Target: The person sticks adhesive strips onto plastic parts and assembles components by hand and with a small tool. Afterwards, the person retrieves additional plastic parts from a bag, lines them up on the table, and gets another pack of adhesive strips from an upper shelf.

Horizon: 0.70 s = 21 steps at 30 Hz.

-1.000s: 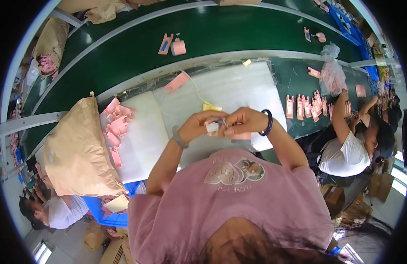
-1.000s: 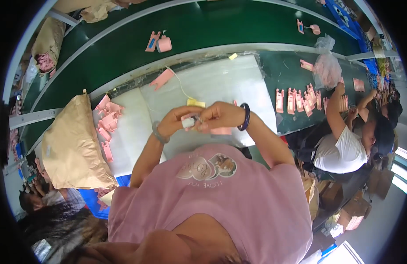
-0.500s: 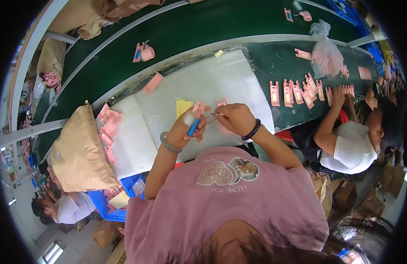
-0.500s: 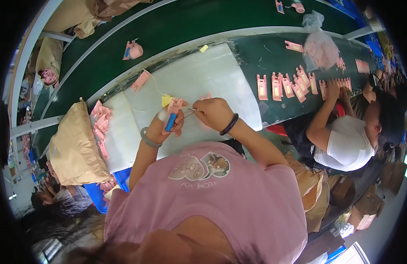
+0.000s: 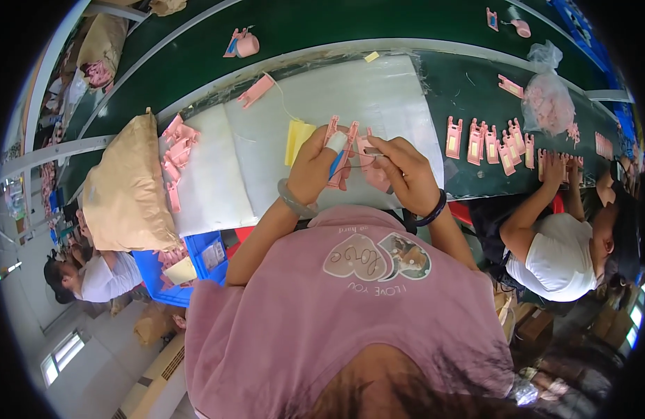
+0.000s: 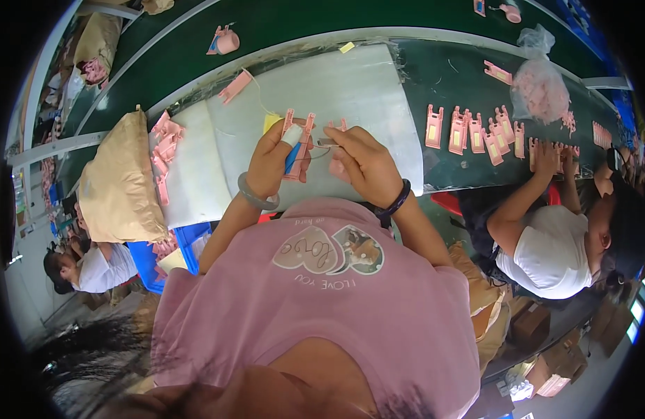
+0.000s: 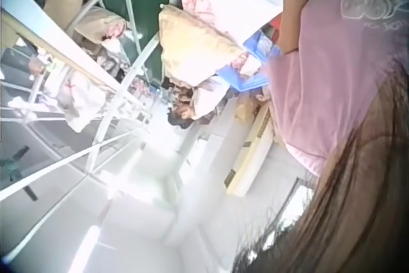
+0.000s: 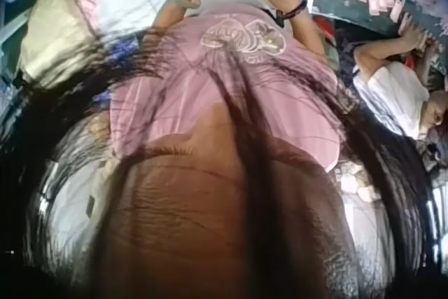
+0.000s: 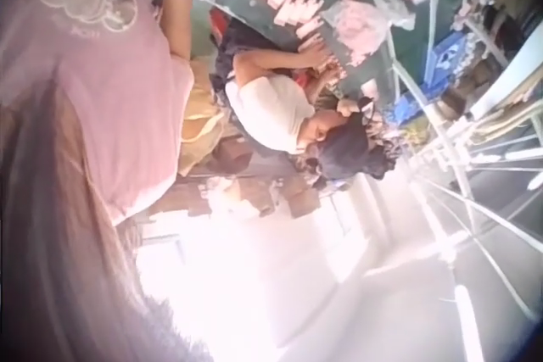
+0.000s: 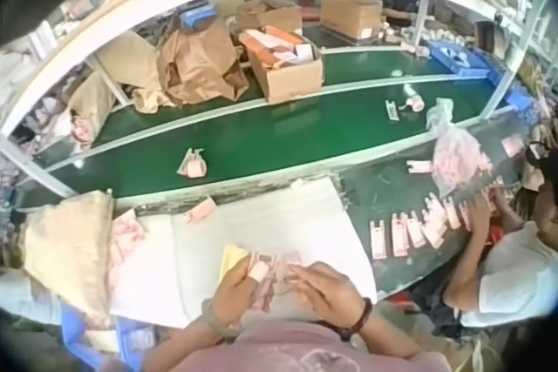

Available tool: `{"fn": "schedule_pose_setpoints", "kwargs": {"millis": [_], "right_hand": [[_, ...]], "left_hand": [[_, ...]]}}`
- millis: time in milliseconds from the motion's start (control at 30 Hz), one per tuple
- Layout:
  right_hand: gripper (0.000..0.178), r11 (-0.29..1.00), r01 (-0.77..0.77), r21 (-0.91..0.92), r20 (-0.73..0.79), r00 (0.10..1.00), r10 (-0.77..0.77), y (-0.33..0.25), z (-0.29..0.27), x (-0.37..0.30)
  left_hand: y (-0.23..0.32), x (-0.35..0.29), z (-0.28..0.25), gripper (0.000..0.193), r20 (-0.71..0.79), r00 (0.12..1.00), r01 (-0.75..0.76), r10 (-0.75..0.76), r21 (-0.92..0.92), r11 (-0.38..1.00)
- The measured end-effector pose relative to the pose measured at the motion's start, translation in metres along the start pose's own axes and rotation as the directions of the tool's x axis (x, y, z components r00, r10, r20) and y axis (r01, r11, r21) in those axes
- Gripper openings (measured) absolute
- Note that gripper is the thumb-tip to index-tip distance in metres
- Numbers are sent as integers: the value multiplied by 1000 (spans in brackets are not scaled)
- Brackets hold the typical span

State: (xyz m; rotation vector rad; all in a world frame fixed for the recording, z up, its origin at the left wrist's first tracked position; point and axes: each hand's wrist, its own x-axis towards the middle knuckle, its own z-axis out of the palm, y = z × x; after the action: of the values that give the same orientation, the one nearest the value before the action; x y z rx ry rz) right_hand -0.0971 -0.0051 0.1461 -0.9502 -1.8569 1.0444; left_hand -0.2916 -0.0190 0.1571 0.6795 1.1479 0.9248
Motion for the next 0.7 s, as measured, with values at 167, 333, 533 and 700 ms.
{"fn": "schedule_pose_setpoints", "kwargs": {"millis": [167,333,533,700], "right_hand": [[25,997,-67,35,-169,983,72,3,15,-2],[18,975,180,-131,-229,951,-206,-1,19,10],[24,950,261,-173,-235,926,-297,3,31,14],[23,968,218,-125,-224,944,-242,9,34,14]], "left_hand": [[2,-1,0,33,28,999,-33,31,81,996],[5,-9,1,41,43,998,-55,50,127,990],[-2,-8,-3,50,163,975,-172,151,119,978],[3,-7,-6,53,197,964,-204,180,109,973]]}}
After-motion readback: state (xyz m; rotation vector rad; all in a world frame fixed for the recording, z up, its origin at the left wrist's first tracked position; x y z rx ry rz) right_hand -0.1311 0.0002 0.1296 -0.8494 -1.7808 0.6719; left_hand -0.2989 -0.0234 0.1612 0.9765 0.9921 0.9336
